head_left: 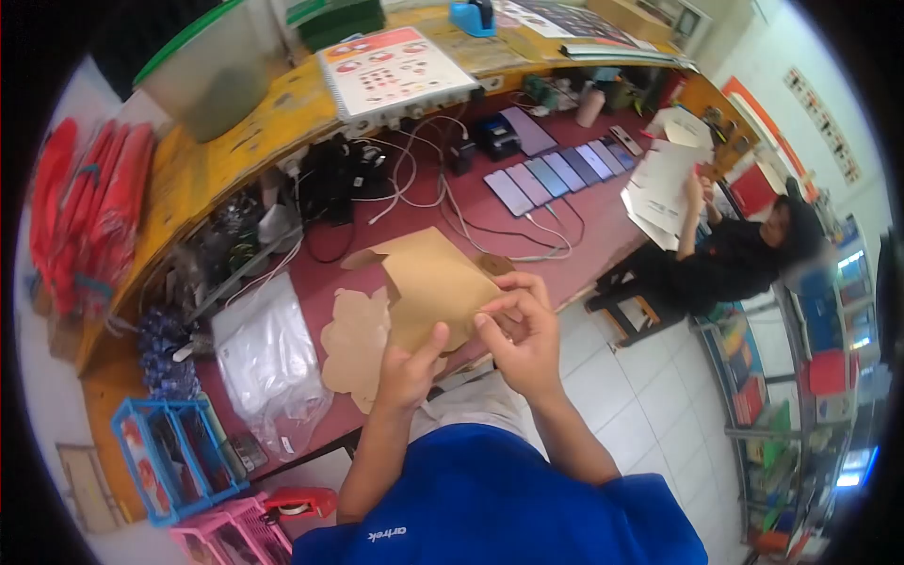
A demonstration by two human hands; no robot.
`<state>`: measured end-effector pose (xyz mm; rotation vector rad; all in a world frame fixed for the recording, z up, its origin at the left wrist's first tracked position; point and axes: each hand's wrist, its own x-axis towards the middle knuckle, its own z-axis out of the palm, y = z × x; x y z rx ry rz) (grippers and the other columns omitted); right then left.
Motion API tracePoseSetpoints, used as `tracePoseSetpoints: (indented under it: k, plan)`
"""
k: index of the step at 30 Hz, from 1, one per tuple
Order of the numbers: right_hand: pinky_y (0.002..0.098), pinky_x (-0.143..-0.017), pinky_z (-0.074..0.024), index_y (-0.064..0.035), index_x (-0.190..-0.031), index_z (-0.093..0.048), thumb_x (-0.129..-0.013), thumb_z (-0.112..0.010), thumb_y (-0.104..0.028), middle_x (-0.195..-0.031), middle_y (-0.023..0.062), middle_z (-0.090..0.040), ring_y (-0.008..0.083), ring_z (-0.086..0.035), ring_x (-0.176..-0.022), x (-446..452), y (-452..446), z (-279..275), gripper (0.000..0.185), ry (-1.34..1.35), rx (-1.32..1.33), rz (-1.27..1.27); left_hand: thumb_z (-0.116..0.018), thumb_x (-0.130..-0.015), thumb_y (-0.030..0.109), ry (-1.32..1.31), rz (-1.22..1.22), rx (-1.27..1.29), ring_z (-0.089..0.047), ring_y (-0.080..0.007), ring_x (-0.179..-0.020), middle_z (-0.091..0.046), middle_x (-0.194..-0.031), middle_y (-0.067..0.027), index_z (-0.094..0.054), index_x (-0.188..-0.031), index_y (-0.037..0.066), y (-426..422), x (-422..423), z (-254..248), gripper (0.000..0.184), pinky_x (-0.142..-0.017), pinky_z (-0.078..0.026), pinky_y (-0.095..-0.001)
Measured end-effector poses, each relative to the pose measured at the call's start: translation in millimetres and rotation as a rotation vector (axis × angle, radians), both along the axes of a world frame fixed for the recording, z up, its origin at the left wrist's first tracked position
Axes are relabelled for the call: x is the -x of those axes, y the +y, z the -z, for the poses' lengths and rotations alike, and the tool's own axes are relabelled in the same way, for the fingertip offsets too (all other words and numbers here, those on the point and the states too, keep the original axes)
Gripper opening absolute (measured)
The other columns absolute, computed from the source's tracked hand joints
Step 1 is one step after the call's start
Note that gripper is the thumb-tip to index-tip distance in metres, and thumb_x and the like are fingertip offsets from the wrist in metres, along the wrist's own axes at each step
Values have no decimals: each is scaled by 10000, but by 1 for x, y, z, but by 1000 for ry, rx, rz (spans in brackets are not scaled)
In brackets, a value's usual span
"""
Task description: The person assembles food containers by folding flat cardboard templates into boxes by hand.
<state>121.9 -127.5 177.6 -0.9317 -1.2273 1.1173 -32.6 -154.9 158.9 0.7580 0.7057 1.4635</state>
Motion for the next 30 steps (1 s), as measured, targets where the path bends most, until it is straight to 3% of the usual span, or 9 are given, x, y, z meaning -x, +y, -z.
tracePoseSetpoints:
  k: [9, 12, 14, 17, 21, 24, 26, 30]
  plan:
    - [339, -978, -588, 43, -952, -635, -889, -663, 107, -1321, 120, -459, 202, -608, -1192, -4, 11, -10, 94, -37, 2, -82, -621, -1051, 111, -59, -38, 31, -565, -187, -1289, -594, -1394, -97, -509, -1435, -7, 4, 1, 15, 417, -1091, -447, -350]
    - [338, -970, -598, 41, -921, -639, -879, -666, 103, -1313, 121, -467, 201, -611, -1182, -4, 16, -17, 79, -73, 20, -88, -580, -1052, 68, -19, -38, 18, -536, -241, -1351, -555, -1449, -98, -425, -1517, 46, 7, -1, 19, 490, -1140, -419, -412]
    - [332, -958, -607, 44, -895, -639, -874, -666, 103, -1308, 119, -474, 197, -614, -1173, -7, 19, -18, 68, -69, 66, -138, -625, -1053, 122, -28, -103, -4, -582, -174, -1255, -620, -1362, -95, -549, -1393, -11, 6, -4, 15, 372, -1071, -455, -340]
    - [319, -946, -612, 47, -889, -641, -871, -669, 104, -1297, 113, -477, 188, -614, -1165, -8, 24, -18, 66, -100, 71, -153, -631, -1051, 132, 121, -131, 1, -591, -161, -1219, -643, -1327, -96, -602, -1338, -25, 7, -1, 24, 328, -1049, -460, -328]
    - [310, -938, -613, 51, -894, -643, -867, -673, 105, -1291, 107, -473, 180, -618, -1156, -10, 32, -19, 67, -145, 53, -177, -602, -1058, 101, 397, -106, -78, -588, -198, -1261, -613, -1379, -95, -527, -1440, -1, 10, 5, 14, 403, -1078, -463, -357]
    - [302, -931, -613, 52, -905, -648, -872, -679, 102, -1289, 104, -467, 175, -621, -1149, -10, 38, -21, 67, -133, 51, -190, -621, -1054, 113, 455, -135, -173, -624, -180, -1185, -658, -1305, -84, -595, -1370, -15, 14, 1, -4, 341, -1017, -500, -332]
    - [374, -943, -642, 50, -908, -660, -863, -711, 57, -1243, 130, -498, 240, -641, -1157, -10, 42, -23, 68, -117, 70, -196, -636, -1042, 132, 482, -175, -165, -619, -149, -1068, -675, -1215, -76, -646, -1277, -45, 18, 0, -11, 294, -919, -489, -308]
    - [373, -961, -618, 39, -920, -683, -864, -732, 42, -1246, 136, -507, 251, -645, -1150, -10, 48, -21, 75, -119, 46, -210, -635, -1040, 127, 574, -174, -188, -628, -145, -995, -686, -1155, -73, -669, -1237, -33, 25, 2, -7, 256, -867, -501, -309]
